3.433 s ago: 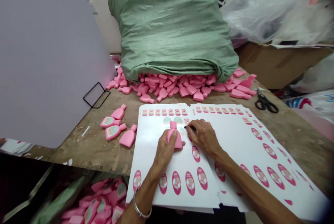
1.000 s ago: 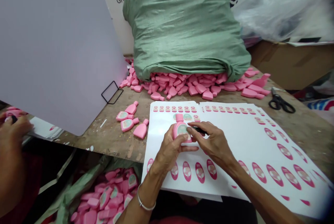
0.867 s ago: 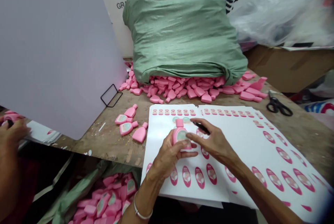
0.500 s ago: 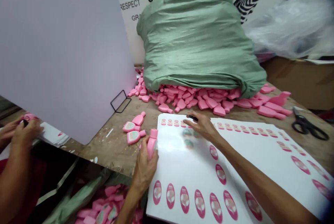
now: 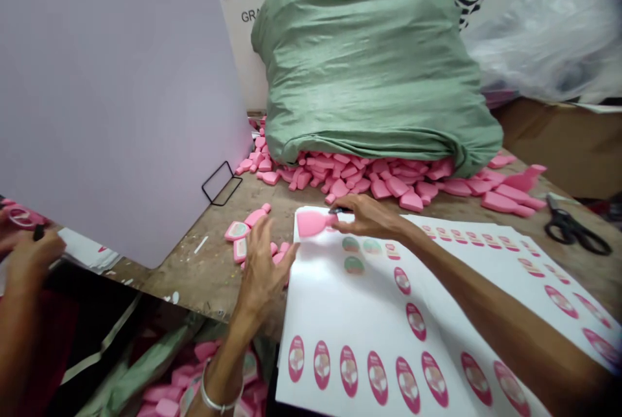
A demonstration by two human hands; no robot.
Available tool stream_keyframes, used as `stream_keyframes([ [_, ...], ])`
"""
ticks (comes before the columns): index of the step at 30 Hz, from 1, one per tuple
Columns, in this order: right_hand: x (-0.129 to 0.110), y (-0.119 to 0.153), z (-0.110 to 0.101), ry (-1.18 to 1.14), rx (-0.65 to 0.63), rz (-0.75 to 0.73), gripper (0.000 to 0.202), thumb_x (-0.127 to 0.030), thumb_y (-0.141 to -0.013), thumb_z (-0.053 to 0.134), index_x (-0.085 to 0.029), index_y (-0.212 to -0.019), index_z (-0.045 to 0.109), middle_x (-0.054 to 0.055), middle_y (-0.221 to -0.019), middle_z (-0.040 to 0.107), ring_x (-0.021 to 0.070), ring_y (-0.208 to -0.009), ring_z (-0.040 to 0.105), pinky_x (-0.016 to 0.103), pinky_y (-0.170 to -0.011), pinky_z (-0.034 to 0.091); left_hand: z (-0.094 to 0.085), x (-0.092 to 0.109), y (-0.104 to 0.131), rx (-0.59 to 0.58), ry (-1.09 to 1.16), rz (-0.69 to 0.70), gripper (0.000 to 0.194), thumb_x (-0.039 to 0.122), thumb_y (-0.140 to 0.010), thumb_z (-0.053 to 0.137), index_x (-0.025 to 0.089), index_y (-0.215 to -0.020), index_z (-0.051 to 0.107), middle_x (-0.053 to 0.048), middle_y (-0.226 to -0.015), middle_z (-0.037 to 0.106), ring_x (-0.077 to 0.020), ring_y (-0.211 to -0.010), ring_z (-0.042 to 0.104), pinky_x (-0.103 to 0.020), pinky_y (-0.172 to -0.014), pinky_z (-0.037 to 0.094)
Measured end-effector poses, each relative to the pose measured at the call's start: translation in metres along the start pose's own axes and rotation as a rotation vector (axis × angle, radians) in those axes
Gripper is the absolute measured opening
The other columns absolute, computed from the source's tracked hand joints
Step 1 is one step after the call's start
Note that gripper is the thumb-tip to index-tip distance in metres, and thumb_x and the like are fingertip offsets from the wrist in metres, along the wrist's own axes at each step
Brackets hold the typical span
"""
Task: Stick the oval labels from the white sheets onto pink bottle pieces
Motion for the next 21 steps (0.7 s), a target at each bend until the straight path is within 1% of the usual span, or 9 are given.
stream_keyframes([
  [2,-0.037,0.033,-0.008,-0.129,-0.203,-0.176,0.023,-0.031,-0.075,0.062,-0.024,-0.096,0.067,0.001,-0.091,0.068,0.0160,-0.078,0.060,0.025,-0.069,0.042,0.043,0.010,0.011,-0.380,0.300,-0.123,0.052,0.037,-0.076,0.065,0.018,-0.123,0.053,-0.015,-0.129,0.053,-0.0279,-0.119,0.050,-0.038,-0.094,0.043],
  [4,-0.055,0.062,-0.018,-0.233,-0.276,-0.210,0.021,-0.029,-0.077,0.060,-0.025,-0.097,0.067,-0.001,-0.091,0.067,0.0145,-0.079,0.060,0.024,-0.071,0.043,0.085,0.028,0.045,-0.767,0.579,-0.276,0.045,0.038,-0.076,0.066,0.017,-0.114,0.058,-0.015,-0.111,0.064,-0.0250,-0.098,0.063,-0.035,-0.084,0.049],
  [5,-0.055,0.072,-0.020,-0.281,-0.272,-0.188,0.021,-0.030,-0.078,0.060,-0.025,-0.098,0.066,-0.001,-0.092,0.067,0.0144,-0.081,0.060,0.024,-0.072,0.043,0.098,0.036,0.061,-0.881,0.689,-0.340,0.041,0.039,-0.077,0.065,0.016,-0.111,0.059,-0.014,-0.103,0.067,-0.0228,-0.087,0.066,-0.033,-0.077,0.051],
  [6,-0.050,0.080,-0.020,-0.325,-0.252,-0.149,0.023,-0.032,-0.079,0.060,-0.025,-0.100,0.065,0.000,-0.096,0.067,0.0148,-0.084,0.060,0.025,-0.073,0.044,0.106,0.041,0.071,-0.912,0.771,-0.390,0.038,0.040,-0.078,0.064,0.015,-0.107,0.060,-0.013,-0.096,0.069,-0.0202,-0.077,0.067,-0.031,-0.071,0.051],
  [7,-0.040,0.086,-0.017,-0.363,-0.216,-0.093,0.025,-0.035,-0.081,0.059,-0.025,-0.103,0.063,0.000,-0.099,0.066,0.0155,-0.087,0.059,0.025,-0.075,0.044,0.110,0.041,0.074,-0.873,0.823,-0.424,0.037,0.041,-0.079,0.063,0.014,-0.104,0.059,-0.013,-0.091,0.069,-0.0174,-0.068,0.066,-0.029,-0.066,0.051],
  [10,0.009,0.102,0.002,-0.355,-0.014,0.159,0.025,-0.039,-0.091,0.042,-0.023,-0.104,0.057,0.003,-0.093,0.065,0.0165,-0.081,0.059,0.029,-0.070,0.045,0.113,0.027,0.066,-0.603,0.839,-0.439,0.036,0.044,-0.080,0.061,0.013,-0.098,0.057,-0.013,-0.096,0.067,-0.0127,-0.059,0.063,-0.028,-0.061,0.052],
  [13,0.043,0.117,0.023,-0.120,0.170,0.314,0.020,-0.033,-0.093,0.038,-0.021,-0.091,0.055,0.003,-0.080,0.063,0.0179,-0.072,0.055,0.031,-0.067,0.041,0.120,0.012,0.056,-0.454,0.795,-0.433,0.039,0.046,-0.080,0.060,0.013,-0.100,0.056,-0.015,-0.108,0.063,-0.0149,-0.064,0.065,-0.032,-0.063,0.055],
  [18,0.036,0.125,0.037,0.187,0.267,0.245,0.015,-0.027,-0.090,0.045,-0.018,-0.085,0.055,0.006,-0.080,0.064,0.0200,-0.077,0.054,0.032,-0.068,0.034,0.141,0.001,0.054,-0.442,0.754,-0.458,0.047,0.049,-0.081,0.058,0.012,-0.109,0.051,-0.008,-0.076,0.065,-0.0214,-0.067,0.069,-0.035,-0.066,0.056],
  [21,0.031,0.125,0.035,0.235,0.275,0.206,0.016,-0.026,-0.090,0.044,-0.018,-0.083,0.056,0.006,-0.077,0.063,0.0193,-0.075,0.053,0.031,-0.068,0.032,0.146,0.000,0.058,-0.461,0.721,-0.463,0.048,0.050,-0.082,0.055,0.013,-0.112,0.049,-0.007,-0.075,0.064,-0.0226,-0.068,0.069,-0.036,-0.067,0.055],
])
Point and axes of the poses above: each hand's wrist, its own y-axis away from the middle knuckle, its own z-axis out of the palm, x = y × z, the point moved 10 cm from there along -y, towards the middle knuckle
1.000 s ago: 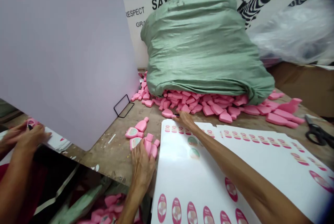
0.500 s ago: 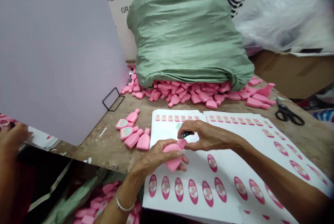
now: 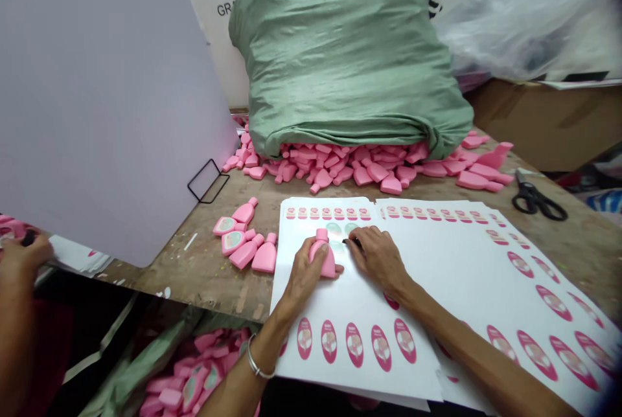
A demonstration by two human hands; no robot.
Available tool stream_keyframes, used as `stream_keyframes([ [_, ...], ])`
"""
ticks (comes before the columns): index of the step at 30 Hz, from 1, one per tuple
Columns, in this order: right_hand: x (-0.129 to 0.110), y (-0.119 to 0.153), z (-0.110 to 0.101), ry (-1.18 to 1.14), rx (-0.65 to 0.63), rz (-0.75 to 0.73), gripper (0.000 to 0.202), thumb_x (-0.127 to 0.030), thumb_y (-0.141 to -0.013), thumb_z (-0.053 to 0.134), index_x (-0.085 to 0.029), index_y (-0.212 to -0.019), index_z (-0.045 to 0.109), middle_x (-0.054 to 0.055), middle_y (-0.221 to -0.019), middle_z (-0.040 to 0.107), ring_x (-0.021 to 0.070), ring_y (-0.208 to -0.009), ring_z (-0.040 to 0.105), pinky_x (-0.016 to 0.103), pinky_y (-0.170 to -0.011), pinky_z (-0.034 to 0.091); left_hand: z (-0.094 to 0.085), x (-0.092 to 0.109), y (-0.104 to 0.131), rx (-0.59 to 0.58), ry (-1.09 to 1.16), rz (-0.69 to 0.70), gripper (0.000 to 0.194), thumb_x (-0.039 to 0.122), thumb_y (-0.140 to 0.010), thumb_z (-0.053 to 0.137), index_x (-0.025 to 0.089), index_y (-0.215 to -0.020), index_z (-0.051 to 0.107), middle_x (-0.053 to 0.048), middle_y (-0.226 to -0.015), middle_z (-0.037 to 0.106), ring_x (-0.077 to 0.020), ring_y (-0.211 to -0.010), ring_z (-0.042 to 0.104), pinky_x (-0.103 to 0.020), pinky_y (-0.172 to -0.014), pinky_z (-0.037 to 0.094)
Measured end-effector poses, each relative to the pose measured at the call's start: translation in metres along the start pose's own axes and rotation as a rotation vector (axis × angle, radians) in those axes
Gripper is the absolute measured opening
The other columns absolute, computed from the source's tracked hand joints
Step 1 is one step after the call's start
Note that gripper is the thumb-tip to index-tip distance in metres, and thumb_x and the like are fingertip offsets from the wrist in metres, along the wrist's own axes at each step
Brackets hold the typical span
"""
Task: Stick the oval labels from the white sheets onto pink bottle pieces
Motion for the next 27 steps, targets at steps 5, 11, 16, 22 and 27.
stream_keyframes([
  [5,0.006,-0.002,0.004,-0.093,-0.038,0.027,0.010,-0.024,-0.086,0.048,-0.020,-0.080,0.055,0.003,-0.072,0.060,0.0181,-0.072,0.052,0.030,-0.066,0.032,-0.001,-0.001,-0.002,-0.001,-0.035,0.013,0.046,0.050,-0.083,0.052,0.015,-0.112,0.049,-0.009,-0.085,0.063,-0.0228,-0.069,0.070,-0.034,-0.065,0.055],
  [11,0.006,-0.005,0.007,-0.107,-0.041,0.072,0.010,-0.029,-0.083,0.054,-0.020,-0.080,0.054,0.002,-0.074,0.062,0.0185,-0.073,0.053,0.030,-0.066,0.034,-0.001,-0.005,-0.005,-0.046,-0.042,-0.003,0.048,0.050,-0.083,0.052,0.015,-0.116,0.046,-0.007,-0.077,0.064,-0.0232,-0.069,0.070,-0.034,-0.065,0.055],
  [16,-0.008,-0.003,-0.007,-0.034,0.079,-0.018,0.014,-0.031,-0.083,0.057,-0.019,-0.077,0.055,0.004,-0.072,0.063,0.0186,-0.071,0.053,0.031,-0.068,0.033,-0.002,-0.004,-0.004,-0.041,-0.039,0.016,0.044,0.049,-0.086,0.050,0.016,-0.115,0.047,-0.006,-0.075,0.065,-0.0215,-0.068,0.070,-0.035,-0.068,0.054],
  [22,-0.001,0.000,-0.011,-0.027,0.103,-0.004,0.019,-0.036,-0.086,0.056,-0.018,-0.083,0.056,0.004,-0.078,0.064,0.0185,-0.075,0.054,0.031,-0.068,0.031,-0.003,-0.007,-0.006,-0.055,-0.006,0.037,0.046,0.052,-0.084,0.051,0.017,-0.115,0.048,-0.006,-0.078,0.065,-0.0215,-0.069,0.070,-0.033,-0.067,0.054],
  [27,0.004,-0.002,-0.004,0.020,0.021,0.005,0.018,-0.037,-0.087,0.054,-0.019,-0.086,0.057,0.004,-0.080,0.065,0.0203,-0.078,0.054,0.033,-0.070,0.030,-0.002,-0.007,-0.005,-0.068,0.016,0.057,0.046,0.052,-0.084,0.051,0.017,-0.115,0.048,-0.006,-0.079,0.064,-0.0210,-0.069,0.069,-0.030,-0.064,0.053],
])
Point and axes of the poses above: each hand's wrist, its own y-axis away from the middle knuckle, its own z-axis out of the palm, x = y × z, the point moved 10 cm from there along -y, towards the middle knuckle
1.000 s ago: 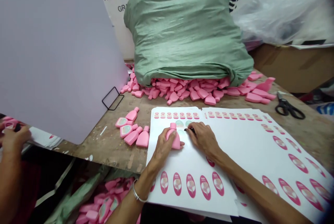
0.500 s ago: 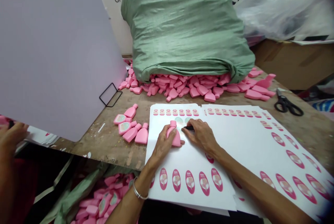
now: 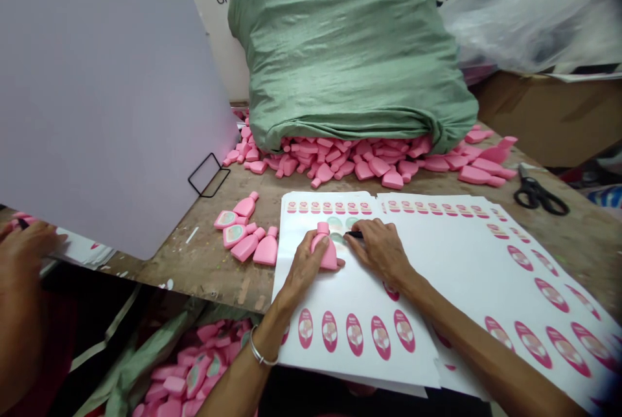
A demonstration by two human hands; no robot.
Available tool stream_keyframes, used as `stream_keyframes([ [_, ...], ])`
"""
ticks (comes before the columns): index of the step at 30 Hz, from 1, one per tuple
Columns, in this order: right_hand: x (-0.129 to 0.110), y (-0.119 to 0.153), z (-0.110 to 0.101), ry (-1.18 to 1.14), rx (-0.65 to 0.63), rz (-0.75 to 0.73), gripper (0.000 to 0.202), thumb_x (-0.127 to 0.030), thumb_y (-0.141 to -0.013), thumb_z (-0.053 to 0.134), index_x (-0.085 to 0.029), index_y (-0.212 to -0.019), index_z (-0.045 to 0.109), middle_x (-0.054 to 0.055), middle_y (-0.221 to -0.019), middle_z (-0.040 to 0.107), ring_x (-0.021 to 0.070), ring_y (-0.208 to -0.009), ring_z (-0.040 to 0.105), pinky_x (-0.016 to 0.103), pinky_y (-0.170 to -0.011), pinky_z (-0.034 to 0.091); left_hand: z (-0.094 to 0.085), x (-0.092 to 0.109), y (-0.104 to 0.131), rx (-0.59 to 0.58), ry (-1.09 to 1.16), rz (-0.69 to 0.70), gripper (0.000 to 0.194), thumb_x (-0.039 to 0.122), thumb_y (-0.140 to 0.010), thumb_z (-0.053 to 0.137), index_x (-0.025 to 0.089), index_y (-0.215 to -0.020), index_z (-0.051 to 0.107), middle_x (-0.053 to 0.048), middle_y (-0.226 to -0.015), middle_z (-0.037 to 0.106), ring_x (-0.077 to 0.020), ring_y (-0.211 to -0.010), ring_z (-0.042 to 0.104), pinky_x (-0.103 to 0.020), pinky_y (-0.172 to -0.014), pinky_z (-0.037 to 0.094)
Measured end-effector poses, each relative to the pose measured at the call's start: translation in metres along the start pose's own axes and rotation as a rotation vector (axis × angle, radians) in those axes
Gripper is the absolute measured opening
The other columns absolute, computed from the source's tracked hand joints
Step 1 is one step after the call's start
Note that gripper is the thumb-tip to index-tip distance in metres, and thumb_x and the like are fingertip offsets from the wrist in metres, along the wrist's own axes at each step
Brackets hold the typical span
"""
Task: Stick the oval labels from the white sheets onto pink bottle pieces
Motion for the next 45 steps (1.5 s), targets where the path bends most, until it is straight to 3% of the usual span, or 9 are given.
stream_keyframes([
  [3,-0.001,0.000,0.005,-0.122,-0.022,0.006,0.019,-0.038,-0.083,0.058,-0.020,-0.079,0.056,0.002,-0.074,0.063,0.0186,-0.074,0.054,0.033,-0.071,0.034,0.000,0.000,0.001,0.005,0.021,-0.010,0.045,0.052,-0.083,0.053,0.018,-0.112,0.049,-0.006,-0.084,0.063,-0.0200,-0.068,0.069,-0.029,-0.063,0.053],
  [8,0.025,0.001,0.011,-0.528,0.003,0.286,0.028,-0.046,-0.076,0.064,-0.021,-0.073,0.053,0.000,-0.069,0.059,0.0147,-0.063,0.052,0.028,-0.061,0.040,-0.001,0.001,0.000,0.013,0.058,-0.014,0.044,0.052,-0.080,0.057,0.019,-0.108,0.051,-0.004,-0.087,0.061,-0.0179,-0.066,0.069,-0.029,-0.064,0.054],
  [12,0.037,0.002,-0.007,-0.763,0.066,0.433,0.034,-0.052,-0.075,0.063,-0.019,-0.070,0.054,-0.002,-0.064,0.054,0.0124,-0.058,0.049,0.026,-0.055,0.039,0.000,0.005,0.003,0.018,0.118,-0.022,0.043,0.050,-0.079,0.060,0.018,-0.106,0.052,-0.004,-0.083,0.061,-0.0179,-0.066,0.068,-0.032,-0.064,0.056],
  [15,0.024,0.001,-0.026,-0.799,0.048,0.415,0.033,-0.052,-0.075,0.063,-0.018,-0.077,0.061,-0.002,-0.062,0.053,0.0114,-0.056,0.047,0.025,-0.053,0.038,-0.002,0.012,0.008,0.062,0.252,-0.014,0.043,0.052,-0.081,0.057,0.016,-0.104,0.055,-0.006,-0.085,0.063,-0.0173,-0.066,0.066,-0.033,-0.062,0.057],
  [19,-0.007,0.004,-0.035,-0.820,-0.042,0.363,0.036,-0.050,-0.077,0.062,-0.020,-0.095,0.070,0.002,-0.070,0.065,0.0149,-0.063,0.057,0.027,-0.057,0.045,0.003,0.020,0.017,0.075,0.384,-0.076,0.050,0.056,-0.085,0.048,0.011,-0.102,0.060,-0.010,-0.083,0.067,-0.0197,-0.066,0.066,-0.037,-0.063,0.058],
  [25,-0.037,0.004,-0.044,-0.841,-0.043,0.279,0.025,-0.043,-0.080,0.062,-0.023,-0.088,0.073,0.004,-0.090,0.073,0.0215,-0.083,0.066,0.033,-0.074,0.051,0.015,0.039,0.029,0.011,0.445,-0.049,0.044,0.048,-0.092,0.039,0.012,-0.104,0.061,-0.010,-0.089,0.069,-0.0200,-0.073,0.068,-0.039,-0.069,0.058],
  [32,-0.046,0.004,-0.046,-0.825,-0.053,0.259,0.022,-0.040,-0.081,0.061,-0.023,-0.087,0.072,0.003,-0.088,0.072,0.0197,-0.080,0.065,0.032,-0.073,0.051,0.015,0.040,0.032,0.000,0.450,-0.042,0.044,0.048,-0.092,0.038,0.013,-0.104,0.061,-0.009,-0.088,0.069,-0.0200,-0.075,0.068,-0.040,-0.071,0.058],
  [40,-0.051,0.003,-0.054,-0.740,0.027,0.209,0.019,-0.038,-0.081,0.061,-0.024,-0.088,0.071,0.004,-0.087,0.071,0.0198,-0.078,0.062,0.034,-0.069,0.050,0.015,0.042,0.032,-0.002,0.461,-0.032,0.045,0.050,-0.090,0.040,0.014,-0.105,0.061,-0.010,-0.094,0.068,-0.0214,-0.080,0.067,-0.042,-0.073,0.057],
  [45,-0.057,0.002,-0.061,-0.536,0.090,0.101,0.022,-0.040,-0.083,0.058,-0.023,-0.093,0.070,0.006,-0.084,0.071,0.0210,-0.077,0.062,0.038,-0.075,0.047,0.017,0.049,0.036,-0.056,0.410,0.043,0.035,0.040,-0.082,0.060,0.017,-0.108,0.057,-0.007,-0.099,0.065,-0.0208,-0.088,0.065,-0.041,-0.078,0.056],
])
Point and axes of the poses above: each hand's wrist, its own y-axis away from the middle knuckle, its own z-axis out of the palm, x = y × z, the point moved 10 cm from there along -y, towards the middle knuckle
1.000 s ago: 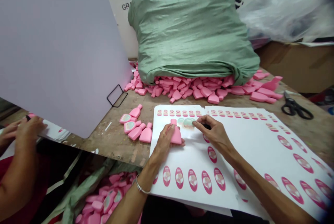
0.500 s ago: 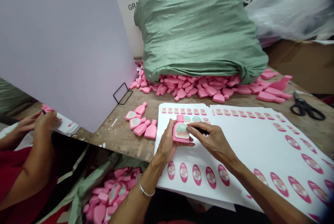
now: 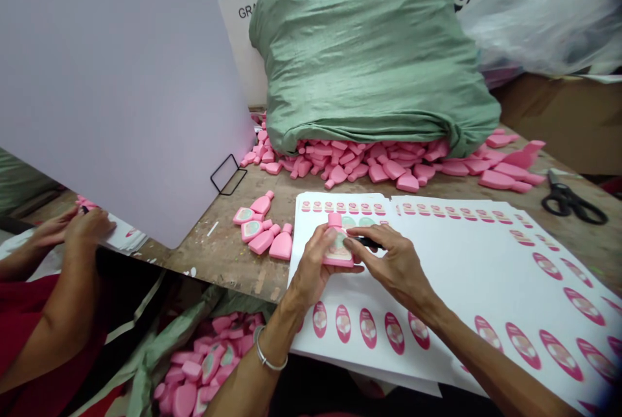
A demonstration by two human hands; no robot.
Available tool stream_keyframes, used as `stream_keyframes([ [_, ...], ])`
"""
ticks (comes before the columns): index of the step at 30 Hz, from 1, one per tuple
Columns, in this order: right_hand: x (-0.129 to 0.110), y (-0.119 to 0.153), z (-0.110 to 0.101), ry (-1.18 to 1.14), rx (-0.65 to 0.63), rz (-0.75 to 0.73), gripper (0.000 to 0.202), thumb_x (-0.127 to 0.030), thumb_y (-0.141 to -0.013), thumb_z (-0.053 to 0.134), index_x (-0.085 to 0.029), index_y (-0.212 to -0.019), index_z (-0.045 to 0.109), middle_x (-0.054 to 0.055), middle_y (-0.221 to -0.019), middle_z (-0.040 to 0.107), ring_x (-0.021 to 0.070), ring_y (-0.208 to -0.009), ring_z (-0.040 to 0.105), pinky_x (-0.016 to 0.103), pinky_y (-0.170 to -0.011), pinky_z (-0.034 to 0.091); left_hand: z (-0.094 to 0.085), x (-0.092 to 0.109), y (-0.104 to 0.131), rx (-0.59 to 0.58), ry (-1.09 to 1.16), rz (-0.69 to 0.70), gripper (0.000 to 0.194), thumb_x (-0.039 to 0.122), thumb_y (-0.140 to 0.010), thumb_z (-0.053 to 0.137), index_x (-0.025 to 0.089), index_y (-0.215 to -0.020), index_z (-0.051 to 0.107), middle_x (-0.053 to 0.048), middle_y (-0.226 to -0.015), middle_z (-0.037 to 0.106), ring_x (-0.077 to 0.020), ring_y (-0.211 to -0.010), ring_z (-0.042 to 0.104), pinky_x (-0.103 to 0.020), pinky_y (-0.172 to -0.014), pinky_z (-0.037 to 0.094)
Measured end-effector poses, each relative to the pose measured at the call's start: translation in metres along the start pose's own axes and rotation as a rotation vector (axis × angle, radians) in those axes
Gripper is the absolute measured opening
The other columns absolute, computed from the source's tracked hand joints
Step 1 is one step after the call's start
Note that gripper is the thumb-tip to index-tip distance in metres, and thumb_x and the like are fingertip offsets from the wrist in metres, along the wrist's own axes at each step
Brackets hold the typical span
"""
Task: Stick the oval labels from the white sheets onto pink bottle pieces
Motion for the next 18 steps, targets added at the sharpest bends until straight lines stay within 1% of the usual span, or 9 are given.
stream_keyframes([
  [3,0.000,-0.003,-0.003,0.210,0.001,-0.046,0.028,-0.042,-0.083,0.058,-0.020,-0.099,0.068,0.008,-0.089,0.071,0.0251,-0.084,0.063,0.042,-0.077,0.045,0.002,0.004,0.003,-0.047,-0.035,0.035,0.040,0.026,-0.075,0.069,0.019,-0.110,0.053,-0.004,-0.099,0.063,-0.0182,-0.087,0.063,-0.041,-0.082,0.054],
  [6,0.010,-0.007,-0.011,0.292,0.026,0.023,0.042,-0.050,-0.076,0.063,-0.020,-0.106,0.064,0.011,-0.101,0.069,0.0310,-0.094,0.062,0.048,-0.081,0.045,0.004,0.003,0.006,-0.072,-0.007,0.001,0.037,0.023,-0.076,0.067,0.018,-0.109,0.051,-0.003,-0.093,0.062,-0.0162,-0.082,0.063,-0.042,-0.083,0.053],
  [9,0.019,-0.007,-0.002,0.084,-0.037,0.117,0.057,-0.052,-0.070,0.067,-0.022,-0.118,0.056,0.011,-0.112,0.065,0.0295,-0.099,0.062,0.045,-0.082,0.048,0.012,0.001,0.010,-0.105,-0.030,-0.048,0.038,0.024,-0.076,0.067,0.018,-0.110,0.051,-0.004,-0.093,0.062,-0.0163,-0.081,0.064,-0.041,-0.084,0.053],
  [11,0.025,-0.007,0.017,-0.106,-0.148,0.177,0.059,-0.050,-0.071,0.067,-0.023,-0.121,0.053,0.010,-0.114,0.064,0.0257,-0.100,0.063,0.039,-0.080,0.052,0.019,-0.002,0.014,-0.141,-0.095,-0.087,0.046,0.026,-0.075,0.069,0.019,-0.117,0.050,-0.007,-0.100,0.063,-0.0182,-0.083,0.064,-0.040,-0.082,0.053],
  [13,0.036,-0.011,0.028,-0.189,-0.202,0.203,0.057,-0.049,-0.071,0.067,-0.023,-0.119,0.054,0.009,-0.115,0.064,0.0237,-0.101,0.063,0.036,-0.080,0.053,0.018,-0.006,0.019,-0.162,-0.169,-0.125,0.052,0.031,-0.075,0.069,0.020,-0.121,0.048,-0.009,-0.106,0.063,-0.0201,-0.084,0.065,-0.038,-0.079,0.054],
  [15,0.059,-0.026,0.019,-0.113,-0.159,0.196,0.054,-0.050,-0.071,0.066,-0.023,-0.117,0.056,0.008,-0.113,0.065,0.0218,-0.100,0.063,0.034,-0.081,0.053,0.003,-0.005,0.023,-0.126,-0.262,-0.131,0.051,0.036,-0.076,0.066,0.019,-0.121,0.049,-0.012,-0.109,0.063,-0.0210,-0.082,0.065,-0.038,-0.077,0.054],
  [16,0.077,-0.036,0.008,-0.019,-0.107,0.203,0.052,-0.051,-0.073,0.065,-0.023,-0.115,0.056,0.007,-0.111,0.066,0.0211,-0.098,0.064,0.033,-0.081,0.052,-0.012,-0.001,0.023,-0.069,-0.335,-0.113,0.050,0.038,-0.077,0.064,0.019,-0.120,0.049,-0.013,-0.111,0.063,-0.0213,-0.081,0.065,-0.038,-0.077,0.054],
  [17,0.098,-0.046,-0.008,0.103,-0.048,0.230,0.048,-0.051,-0.074,0.063,-0.022,-0.112,0.058,0.007,-0.106,0.068,0.0210,-0.095,0.065,0.033,-0.079,0.052,-0.032,0.006,0.022,0.017,-0.446,-0.080,0.050,0.040,-0.078,0.062,0.020,-0.122,0.047,-0.013,-0.113,0.063,-0.0221,-0.082,0.065,-0.039,-0.078,0.053],
  [18,0.123,-0.056,-0.028,0.268,0.036,0.292,0.043,-0.053,-0.076,0.061,-0.022,-0.106,0.060,0.007,-0.100,0.069,0.0215,-0.091,0.066,0.034,-0.076,0.052,-0.056,0.019,0.021,0.152,-0.595,-0.020,0.051,0.042,-0.079,0.060,0.021,-0.123,0.045,-0.013,-0.113,0.063,-0.0236,-0.083,0.065,-0.040,-0.079,0.052],
])
Point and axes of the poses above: each hand's wrist, its own y-axis away from the middle knuckle, its own z-axis out of the palm, x = y × z, the point moved 10 cm from there along -y, towards the middle knuckle
